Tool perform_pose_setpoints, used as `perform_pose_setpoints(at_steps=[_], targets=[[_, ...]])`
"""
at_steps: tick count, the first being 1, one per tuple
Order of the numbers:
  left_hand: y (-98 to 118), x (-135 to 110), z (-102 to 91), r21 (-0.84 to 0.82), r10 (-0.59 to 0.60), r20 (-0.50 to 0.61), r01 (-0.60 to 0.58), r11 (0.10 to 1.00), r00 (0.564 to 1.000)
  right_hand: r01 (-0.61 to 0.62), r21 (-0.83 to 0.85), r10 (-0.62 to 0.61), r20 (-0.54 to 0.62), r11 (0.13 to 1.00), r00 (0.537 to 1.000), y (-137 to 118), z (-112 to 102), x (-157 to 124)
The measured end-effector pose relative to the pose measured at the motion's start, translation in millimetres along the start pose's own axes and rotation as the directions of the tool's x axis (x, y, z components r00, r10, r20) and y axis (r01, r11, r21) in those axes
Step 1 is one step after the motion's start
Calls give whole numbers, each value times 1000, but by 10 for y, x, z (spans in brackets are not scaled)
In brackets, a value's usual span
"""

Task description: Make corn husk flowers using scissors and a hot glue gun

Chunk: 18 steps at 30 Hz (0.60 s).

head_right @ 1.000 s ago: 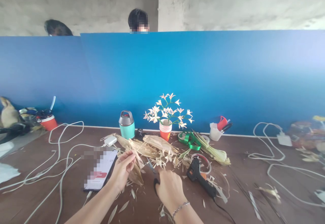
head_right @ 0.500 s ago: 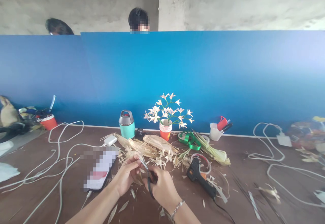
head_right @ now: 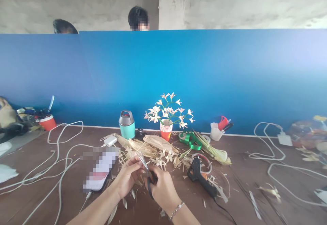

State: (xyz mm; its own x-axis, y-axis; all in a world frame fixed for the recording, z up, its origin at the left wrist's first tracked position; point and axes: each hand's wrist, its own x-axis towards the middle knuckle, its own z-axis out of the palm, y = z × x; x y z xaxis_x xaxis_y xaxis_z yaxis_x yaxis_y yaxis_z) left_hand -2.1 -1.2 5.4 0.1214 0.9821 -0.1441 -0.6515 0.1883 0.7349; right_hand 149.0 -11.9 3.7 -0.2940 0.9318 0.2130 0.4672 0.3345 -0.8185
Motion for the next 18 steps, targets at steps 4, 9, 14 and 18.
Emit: perform_pose_setpoints(at_steps=[4,9,14,18], targets=[[-3,12,-8,-15,1,-2,-1,1000,1000,4,-5,-4,2,1000,1000,0,-7,4],[-2,8,-12,1,-9,-14,9,1000,1000,5,-25,-5,1,1000,1000,-1,-10,3],[16,-10,9,17,-8,-28,9,1000,1000,8,-20,-8,-9,1000,1000,11,-6,9],[16,-7,8,5,9,-14,-9,1000,1000,13,-24,-13,-15,1000,1000,12,1,12]])
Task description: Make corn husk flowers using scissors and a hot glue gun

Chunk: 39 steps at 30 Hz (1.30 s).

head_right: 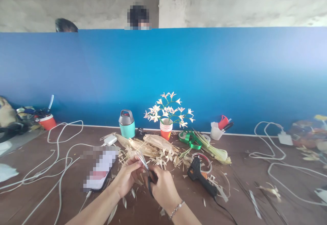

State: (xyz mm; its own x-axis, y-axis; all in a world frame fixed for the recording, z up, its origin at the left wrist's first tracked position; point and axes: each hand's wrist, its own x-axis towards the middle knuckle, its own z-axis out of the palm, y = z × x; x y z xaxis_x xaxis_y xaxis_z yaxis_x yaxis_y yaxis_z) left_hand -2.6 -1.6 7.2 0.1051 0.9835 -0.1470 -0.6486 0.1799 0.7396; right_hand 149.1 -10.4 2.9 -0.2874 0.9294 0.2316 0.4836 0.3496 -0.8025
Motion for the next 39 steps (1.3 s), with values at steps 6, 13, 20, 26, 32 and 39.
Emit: perform_pose_setpoints(at_steps=[6,13,20,26,32,39], targets=[[-3,11,-14,43,18,-8,-18,999,1000,-14,-17,14,3,1000,1000,-24,-13,-2],[19,6,-22,19,5,23,-5,1000,1000,-18,-20,18,29,1000,999,-26,-49,-1],[70,-7,-7,30,-14,27,13,999,1000,-22,-23,23,50,999,998,-14,-66,11],[85,-1,-1,24,-27,13,27,999,1000,-36,-58,40,63,998,997,-39,-90,15],[108,4,-6,52,-55,-10,56,997,998,-11,-52,15,69,999,997,-13,-97,27],[142,3,-22,121,-60,8,58,991,998,-8,-71,15,102,997,995,30,-131,45]])
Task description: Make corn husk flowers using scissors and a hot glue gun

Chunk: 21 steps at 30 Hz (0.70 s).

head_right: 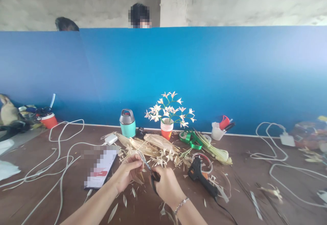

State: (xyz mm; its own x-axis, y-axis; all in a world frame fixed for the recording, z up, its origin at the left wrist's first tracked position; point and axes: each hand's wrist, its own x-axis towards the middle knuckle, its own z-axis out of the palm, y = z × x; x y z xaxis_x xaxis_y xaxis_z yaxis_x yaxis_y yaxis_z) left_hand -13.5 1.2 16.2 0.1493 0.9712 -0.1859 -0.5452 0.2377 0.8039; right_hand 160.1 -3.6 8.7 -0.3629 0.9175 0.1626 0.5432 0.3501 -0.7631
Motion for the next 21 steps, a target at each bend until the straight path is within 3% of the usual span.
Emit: perform_pose_setpoints(at_steps=[11,21], targets=[[-30,56,-78,29,-5,35,4,1000,999,0,12,0,25,1000,1000,2,-24,8],[-36,83,-105,56,10,62,-14,998,998,-27,-76,29,29,997,999,55,-60,40]])
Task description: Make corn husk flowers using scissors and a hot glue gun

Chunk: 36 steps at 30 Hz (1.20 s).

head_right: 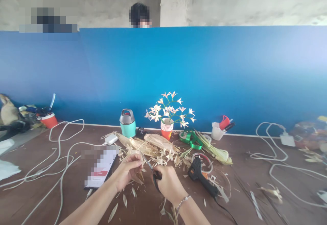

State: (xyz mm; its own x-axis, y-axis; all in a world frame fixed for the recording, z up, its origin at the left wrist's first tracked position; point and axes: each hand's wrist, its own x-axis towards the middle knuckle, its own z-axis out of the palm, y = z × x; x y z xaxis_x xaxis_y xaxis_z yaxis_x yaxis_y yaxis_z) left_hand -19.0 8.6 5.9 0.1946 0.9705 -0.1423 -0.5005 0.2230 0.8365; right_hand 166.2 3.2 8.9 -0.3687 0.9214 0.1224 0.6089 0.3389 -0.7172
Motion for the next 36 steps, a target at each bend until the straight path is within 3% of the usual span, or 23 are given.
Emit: perform_pose_setpoints(at_steps=[7,12,16,21,23,27,32,36], targets=[[92,24,-50,43,156,-69,-153,987,985,-121,-256,142,64,959,988,-33,-211,-46],[175,13,-62,302,189,-108,-149,942,976,-156,-510,232,90,846,968,-64,-313,-123],[234,-16,-50,476,148,-25,-118,872,989,-153,-624,288,122,766,950,-153,-353,-163],[218,-40,-85,653,90,109,-140,744,990,-146,-665,335,166,733,927,-241,-351,-181],[197,-45,-110,733,109,89,-139,666,990,-143,-655,344,189,742,920,-232,-341,-188],[173,-35,-143,850,262,21,-155,504,965,-139,-636,360,233,759,903,-202,-328,-208],[169,-17,-145,893,362,-11,-154,423,932,-100,-639,328,248,763,912,-223,-332,-239],[140,-13,-162,961,412,-50,-68,268,910,-86,-658,309,231,748,923,-243,-322,-244]])
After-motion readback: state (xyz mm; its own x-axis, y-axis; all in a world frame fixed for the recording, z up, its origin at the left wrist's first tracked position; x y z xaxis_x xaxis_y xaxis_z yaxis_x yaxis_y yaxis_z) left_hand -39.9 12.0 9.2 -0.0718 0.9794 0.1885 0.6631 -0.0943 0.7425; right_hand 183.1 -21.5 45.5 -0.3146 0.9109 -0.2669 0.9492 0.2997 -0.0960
